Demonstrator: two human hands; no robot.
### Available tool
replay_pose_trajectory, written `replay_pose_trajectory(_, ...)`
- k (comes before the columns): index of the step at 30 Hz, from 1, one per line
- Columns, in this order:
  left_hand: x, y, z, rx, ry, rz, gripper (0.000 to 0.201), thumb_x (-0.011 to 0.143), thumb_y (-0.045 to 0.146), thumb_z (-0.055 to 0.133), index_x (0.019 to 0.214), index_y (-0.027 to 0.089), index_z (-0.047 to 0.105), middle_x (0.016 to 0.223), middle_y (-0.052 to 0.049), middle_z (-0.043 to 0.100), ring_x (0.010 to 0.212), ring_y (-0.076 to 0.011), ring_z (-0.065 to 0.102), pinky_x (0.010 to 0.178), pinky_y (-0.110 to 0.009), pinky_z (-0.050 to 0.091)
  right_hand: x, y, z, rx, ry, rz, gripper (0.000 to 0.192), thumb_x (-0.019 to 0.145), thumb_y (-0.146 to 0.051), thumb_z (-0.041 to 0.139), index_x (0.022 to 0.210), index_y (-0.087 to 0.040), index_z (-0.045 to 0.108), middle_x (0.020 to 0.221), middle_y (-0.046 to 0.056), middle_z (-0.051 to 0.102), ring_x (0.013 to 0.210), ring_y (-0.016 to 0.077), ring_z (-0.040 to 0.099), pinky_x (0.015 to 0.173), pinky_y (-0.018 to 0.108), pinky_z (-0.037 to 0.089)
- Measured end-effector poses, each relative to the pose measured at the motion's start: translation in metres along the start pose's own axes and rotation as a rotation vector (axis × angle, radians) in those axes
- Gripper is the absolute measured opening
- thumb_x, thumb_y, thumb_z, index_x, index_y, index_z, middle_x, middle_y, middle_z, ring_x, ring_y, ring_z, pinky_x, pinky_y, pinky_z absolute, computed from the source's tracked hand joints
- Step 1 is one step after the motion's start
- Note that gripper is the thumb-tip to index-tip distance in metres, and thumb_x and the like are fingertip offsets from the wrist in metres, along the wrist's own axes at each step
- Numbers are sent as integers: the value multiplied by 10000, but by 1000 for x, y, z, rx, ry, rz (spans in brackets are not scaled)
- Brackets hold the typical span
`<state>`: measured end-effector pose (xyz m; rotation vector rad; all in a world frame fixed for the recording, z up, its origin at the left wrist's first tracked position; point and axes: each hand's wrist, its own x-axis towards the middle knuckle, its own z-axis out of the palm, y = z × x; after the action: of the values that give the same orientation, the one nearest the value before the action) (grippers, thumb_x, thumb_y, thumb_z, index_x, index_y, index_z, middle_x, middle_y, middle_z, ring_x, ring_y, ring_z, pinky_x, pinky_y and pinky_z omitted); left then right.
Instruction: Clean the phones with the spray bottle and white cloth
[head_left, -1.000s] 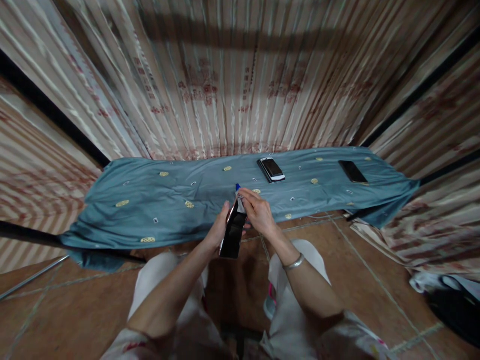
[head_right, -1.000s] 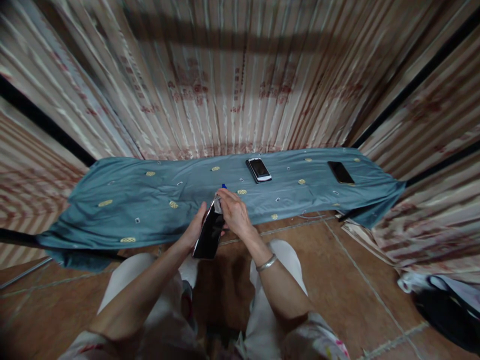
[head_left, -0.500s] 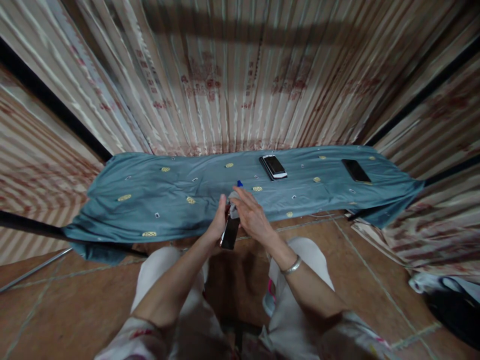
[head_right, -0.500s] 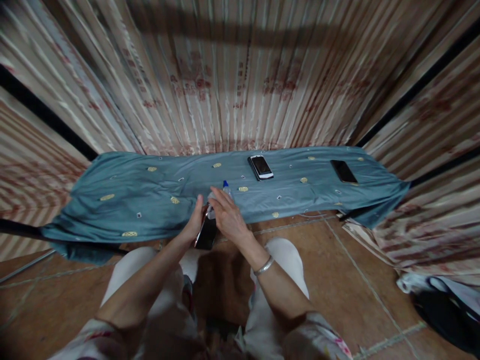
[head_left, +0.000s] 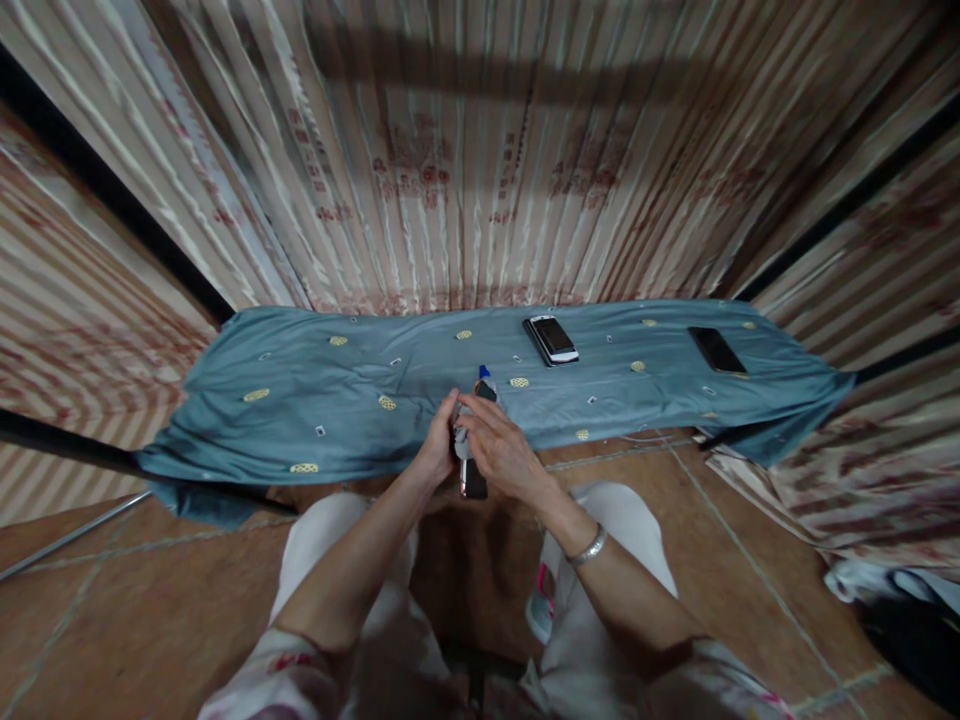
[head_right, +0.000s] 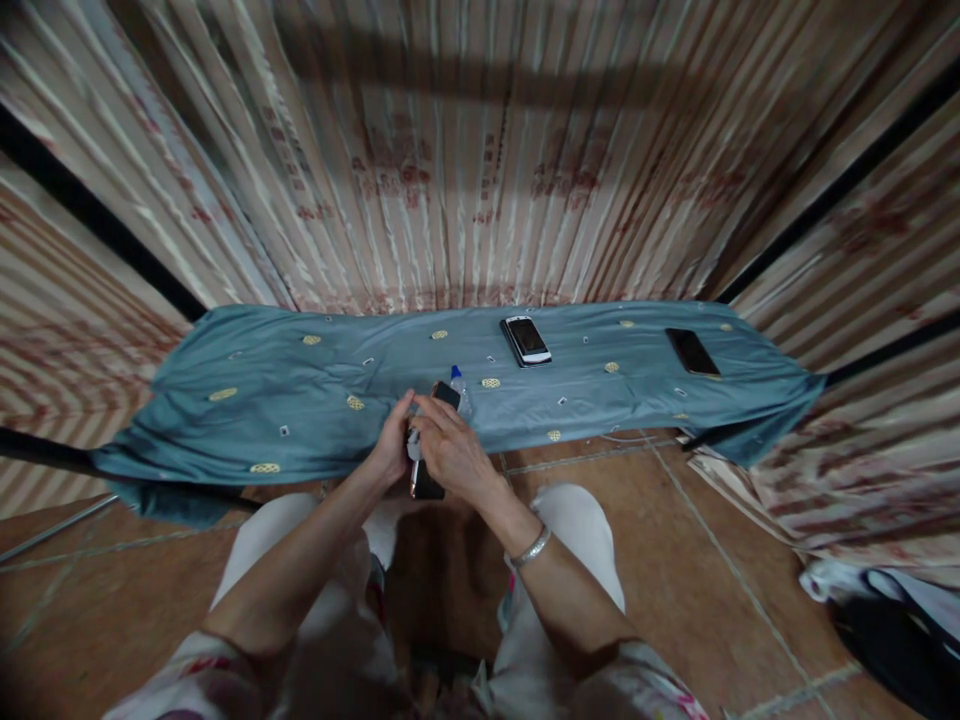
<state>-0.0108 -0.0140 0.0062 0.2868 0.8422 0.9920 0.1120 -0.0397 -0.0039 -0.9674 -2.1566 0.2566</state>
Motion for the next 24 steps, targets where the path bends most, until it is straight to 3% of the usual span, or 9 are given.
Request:
replay_pose_trajectory(3, -3, 2, 3, 3, 49, 30, 404, 870, 480, 646, 637, 151, 621, 559, 6, 633, 481, -97, 580, 543, -209, 471, 0, -1, -2, 1, -7, -9, 352, 922, -95, 419, 1162, -159, 668, 1444, 175, 567, 1385, 270, 486, 1152, 520, 443)
replay_pose_trajectory(11, -1, 0, 2, 19, 6, 8, 393, 824, 516, 701, 693, 150, 649, 604, -5, 668, 525, -115, 623, 560, -219, 494, -1, 1, -7, 51, -3, 20, 320, 927, -113, 439, 1110, -188, 691, 1453, 148, 567, 1387, 261, 490, 1140, 517, 451)
replay_pose_trajectory(17, 0, -3, 3, 26, -3, 22, 389, 900, 504, 608, 798, 139, 699, 706, -45, 729, 663, -159, 694, 617, -238, 527, -1, 2, -7, 14, 7, 16, 316, 925, -115, 439, 1086, -178, 703, 1468, 165, 545, 1403, 270, 479, 1135, 517, 452)
replay_pose_trajectory(24, 7, -7, 4, -14, 54, 105, 101, 802, 242, 729, 838, 149, 718, 716, 10, 729, 606, -105, 652, 655, -207, 512, -1, 4, -8, 27, 47, 54, 317, 896, -110, 457, 1048, -190, 724, 1554, 140, 455, 1455, 282, 415, 1167, 547, 405)
